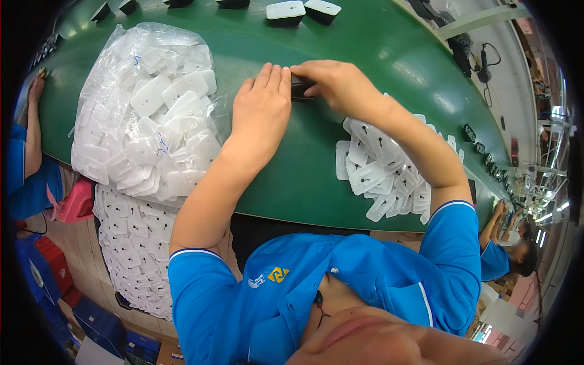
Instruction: The person inserts small pins into plastic covers and fits the covers onto plastic housings by hand.
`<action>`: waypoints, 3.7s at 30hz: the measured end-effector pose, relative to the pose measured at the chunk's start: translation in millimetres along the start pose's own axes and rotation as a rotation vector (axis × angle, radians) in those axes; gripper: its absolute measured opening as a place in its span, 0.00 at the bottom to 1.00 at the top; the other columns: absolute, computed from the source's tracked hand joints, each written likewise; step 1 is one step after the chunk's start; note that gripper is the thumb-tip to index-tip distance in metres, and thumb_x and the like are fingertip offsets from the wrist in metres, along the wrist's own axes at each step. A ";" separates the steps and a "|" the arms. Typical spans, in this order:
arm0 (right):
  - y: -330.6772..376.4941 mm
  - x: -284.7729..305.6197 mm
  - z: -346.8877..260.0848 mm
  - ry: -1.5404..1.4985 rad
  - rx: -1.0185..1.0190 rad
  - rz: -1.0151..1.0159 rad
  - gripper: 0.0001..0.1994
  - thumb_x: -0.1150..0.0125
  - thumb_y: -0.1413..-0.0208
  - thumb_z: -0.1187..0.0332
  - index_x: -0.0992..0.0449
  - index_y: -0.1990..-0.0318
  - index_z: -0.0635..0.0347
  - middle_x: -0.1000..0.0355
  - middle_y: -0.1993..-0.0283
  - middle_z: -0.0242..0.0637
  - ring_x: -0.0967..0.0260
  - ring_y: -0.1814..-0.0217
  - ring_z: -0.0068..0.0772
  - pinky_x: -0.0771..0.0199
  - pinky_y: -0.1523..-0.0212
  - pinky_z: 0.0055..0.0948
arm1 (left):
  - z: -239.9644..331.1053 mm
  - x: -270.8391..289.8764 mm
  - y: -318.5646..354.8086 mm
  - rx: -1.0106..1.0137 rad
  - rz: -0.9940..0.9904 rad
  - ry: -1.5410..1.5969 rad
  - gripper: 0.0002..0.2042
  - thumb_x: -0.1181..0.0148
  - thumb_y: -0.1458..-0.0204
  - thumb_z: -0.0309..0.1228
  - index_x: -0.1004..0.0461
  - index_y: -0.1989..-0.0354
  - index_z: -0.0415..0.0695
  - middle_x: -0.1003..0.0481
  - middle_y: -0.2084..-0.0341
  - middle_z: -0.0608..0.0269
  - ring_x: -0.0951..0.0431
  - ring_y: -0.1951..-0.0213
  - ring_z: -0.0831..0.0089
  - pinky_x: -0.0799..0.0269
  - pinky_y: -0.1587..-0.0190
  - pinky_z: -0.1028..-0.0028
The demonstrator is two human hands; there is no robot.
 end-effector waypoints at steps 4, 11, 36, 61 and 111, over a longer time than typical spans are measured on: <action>-17.4 10.4 25.1 -0.477 -0.320 -0.225 0.19 0.44 0.54 0.79 0.29 0.51 0.62 0.27 0.56 0.40 0.30 0.57 0.32 0.29 0.53 0.28 | -11.2 -8.9 -11.4 0.160 -0.004 0.335 0.15 0.46 0.53 0.28 0.31 0.56 0.40 0.27 0.61 0.58 0.29 0.55 0.64 0.31 0.58 0.68; -10.3 3.4 19.1 -0.488 -0.213 -0.112 0.19 0.48 0.43 0.60 0.34 0.45 0.55 0.35 0.48 0.32 0.36 0.51 0.26 0.36 0.54 0.25 | -19.7 -20.3 -18.1 0.373 0.209 0.803 0.12 0.46 0.47 0.33 0.31 0.59 0.38 0.26 0.72 0.56 0.26 0.72 0.64 0.31 0.68 0.72; 0.3 2.3 23.8 -0.785 -0.315 0.276 0.15 0.47 0.43 0.61 0.30 0.52 0.58 0.35 0.60 0.34 0.37 0.66 0.22 0.34 0.63 0.22 | -14.6 -26.8 -25.7 0.627 0.101 1.701 0.15 0.47 0.44 0.35 0.36 0.59 0.34 0.26 0.70 0.56 0.24 0.74 0.75 0.30 0.74 0.81; 26.8 12.1 159.8 -0.571 -0.857 0.304 0.23 0.47 0.45 0.51 0.27 0.56 0.65 0.28 0.58 0.41 0.34 0.57 0.30 0.37 0.53 0.28 | -5.3 -38.9 -25.2 0.638 -0.118 1.440 0.18 0.50 0.43 0.37 0.38 0.53 0.35 0.29 0.64 0.53 0.27 0.76 0.78 0.36 0.80 0.84; 205.1 76.7 188.9 0.281 -0.926 0.094 0.23 0.38 0.57 0.56 0.31 0.52 0.53 0.36 0.53 0.41 0.35 0.50 0.44 0.32 0.53 0.38 | 13.2 -35.1 -27.0 0.219 -0.039 0.974 0.05 0.50 0.45 0.26 0.28 0.66 0.38 0.32 0.68 0.64 0.34 0.78 0.80 0.37 0.74 0.80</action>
Point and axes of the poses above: each hand's wrist, its own y-axis away from the middle knuckle, its own x-axis out of the back of the hand, z = x × y, the point moved 3 cm from there along -y, towards the middle knuckle
